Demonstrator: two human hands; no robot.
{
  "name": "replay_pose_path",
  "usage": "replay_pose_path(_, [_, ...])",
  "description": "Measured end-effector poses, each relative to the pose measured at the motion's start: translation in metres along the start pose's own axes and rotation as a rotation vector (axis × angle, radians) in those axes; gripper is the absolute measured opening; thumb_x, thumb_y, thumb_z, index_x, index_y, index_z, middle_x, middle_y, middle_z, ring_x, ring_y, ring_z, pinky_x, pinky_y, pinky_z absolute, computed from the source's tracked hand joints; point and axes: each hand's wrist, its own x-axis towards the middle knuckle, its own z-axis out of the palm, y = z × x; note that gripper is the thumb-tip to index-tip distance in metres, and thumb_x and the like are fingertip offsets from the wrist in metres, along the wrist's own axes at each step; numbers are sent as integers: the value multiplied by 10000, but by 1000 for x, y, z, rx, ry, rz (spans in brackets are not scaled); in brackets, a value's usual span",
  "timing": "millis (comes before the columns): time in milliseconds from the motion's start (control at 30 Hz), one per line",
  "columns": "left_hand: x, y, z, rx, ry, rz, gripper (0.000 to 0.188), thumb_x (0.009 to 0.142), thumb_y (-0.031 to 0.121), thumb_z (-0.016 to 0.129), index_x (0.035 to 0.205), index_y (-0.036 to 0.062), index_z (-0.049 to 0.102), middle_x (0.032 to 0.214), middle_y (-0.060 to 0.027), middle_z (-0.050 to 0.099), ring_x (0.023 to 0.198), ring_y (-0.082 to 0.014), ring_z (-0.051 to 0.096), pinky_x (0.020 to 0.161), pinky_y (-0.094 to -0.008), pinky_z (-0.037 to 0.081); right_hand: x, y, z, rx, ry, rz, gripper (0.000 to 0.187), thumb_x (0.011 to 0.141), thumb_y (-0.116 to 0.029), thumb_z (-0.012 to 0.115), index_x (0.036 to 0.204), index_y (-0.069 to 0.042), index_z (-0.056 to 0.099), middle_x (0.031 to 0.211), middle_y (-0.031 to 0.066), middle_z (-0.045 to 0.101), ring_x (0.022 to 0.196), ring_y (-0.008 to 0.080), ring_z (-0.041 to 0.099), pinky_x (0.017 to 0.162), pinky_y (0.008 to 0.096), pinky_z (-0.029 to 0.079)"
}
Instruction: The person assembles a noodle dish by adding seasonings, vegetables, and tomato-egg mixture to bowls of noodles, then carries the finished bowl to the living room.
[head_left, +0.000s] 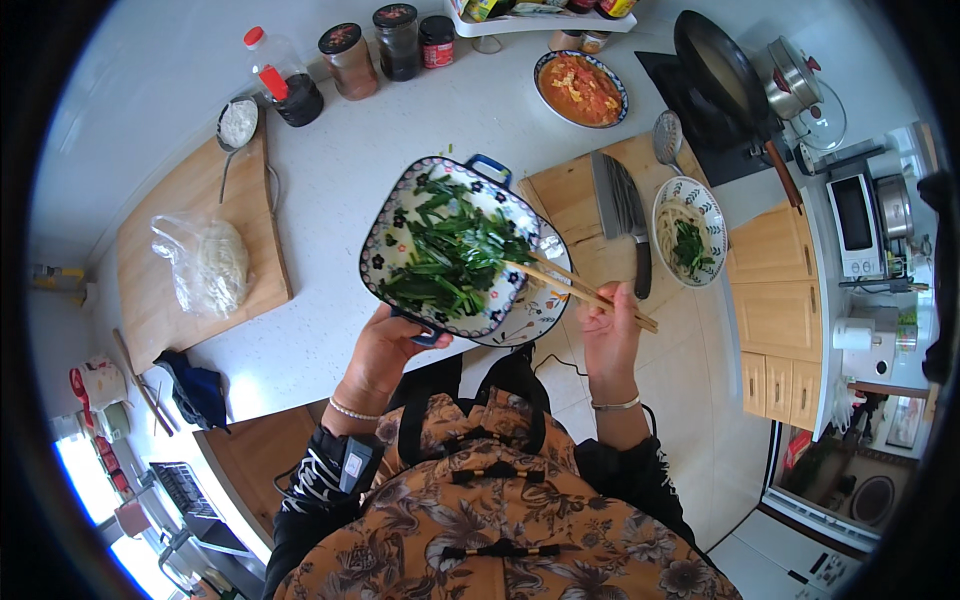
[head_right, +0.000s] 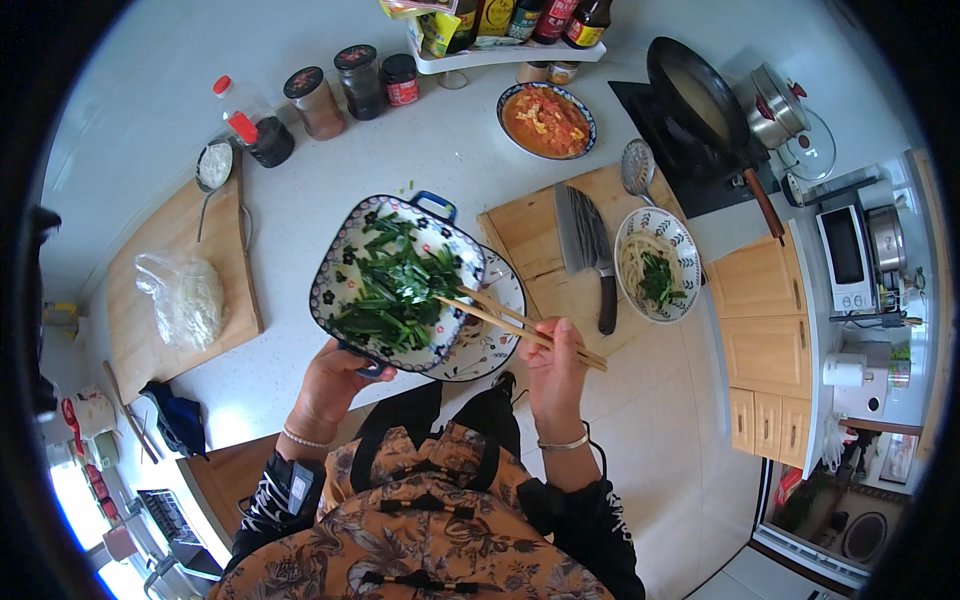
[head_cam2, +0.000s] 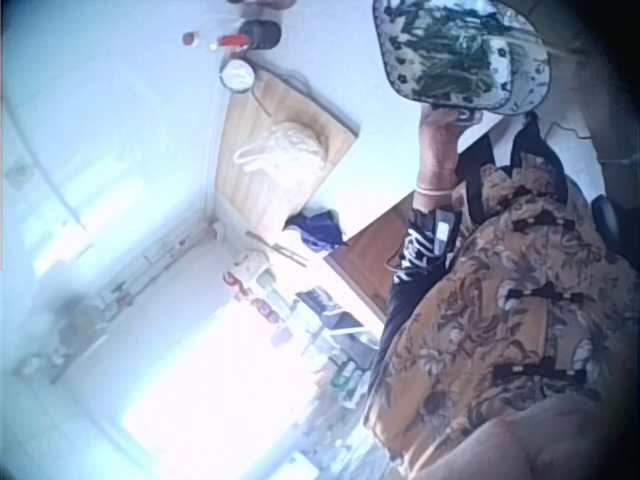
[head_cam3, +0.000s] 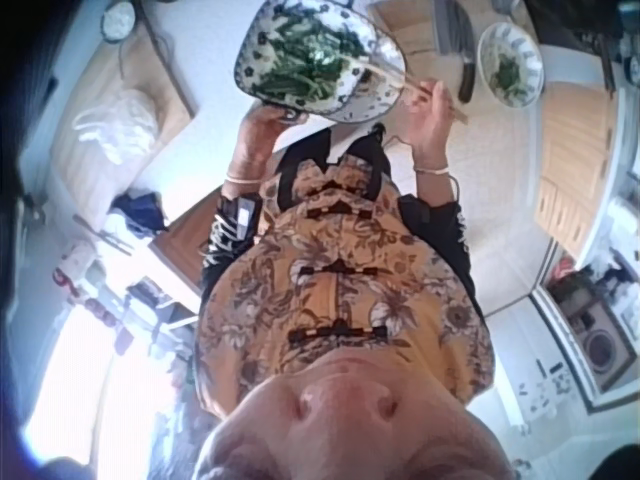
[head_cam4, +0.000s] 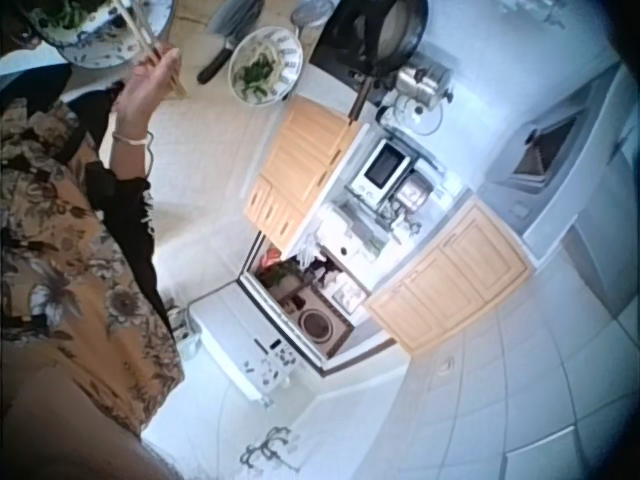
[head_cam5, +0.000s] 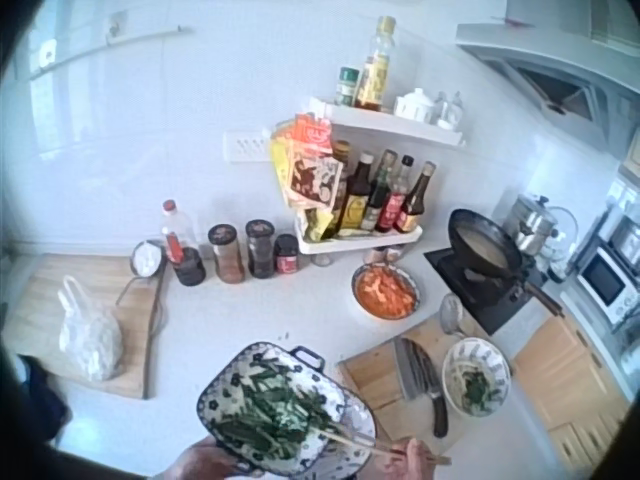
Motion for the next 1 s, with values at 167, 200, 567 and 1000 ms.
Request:
replay_pose_path(167, [6,5,-21,-33,56,92,436,759,-54,395,1192,-47,441,1091,-199,582,913,-317,608,770,-412,552,-12,-16,-16,-42,102,-64,273,957,-297,485,858,-49,542,783,10,511,665,96,476,644,239,403])
replay_pose_path(200, [8,8,-24,-10,83,95,433,756,-53,401,1187,-50,444,1093,-200,579,904,-317,606,772,-409,550,-15,-17,-19,-52,125,-72,272,952,-297,496,852,-48,543,797,6,506,675,90,469,659,220,411])
replay_pose_path(567, [11,17,-34,-68,89,145,409,748,-52,391,1153,-86,440,1034,-222,588,846,-340,624,766,-421,556,-21,-36,-9,-637,-33,-307,256,953,-189,447,864,16,570,761,77,581,592,120,541,566,251,461])
replay_pose_path(1000, [10,6,2,-5,-33,59,416,763,-40,402,1177,-62,441,1032,-205,609,870,-319,630,775,-405,562,-18,-27,33,-583,-253,-212,59,858,-8,581,885,16,628,765,36,587,638,69,542,571,183,447])
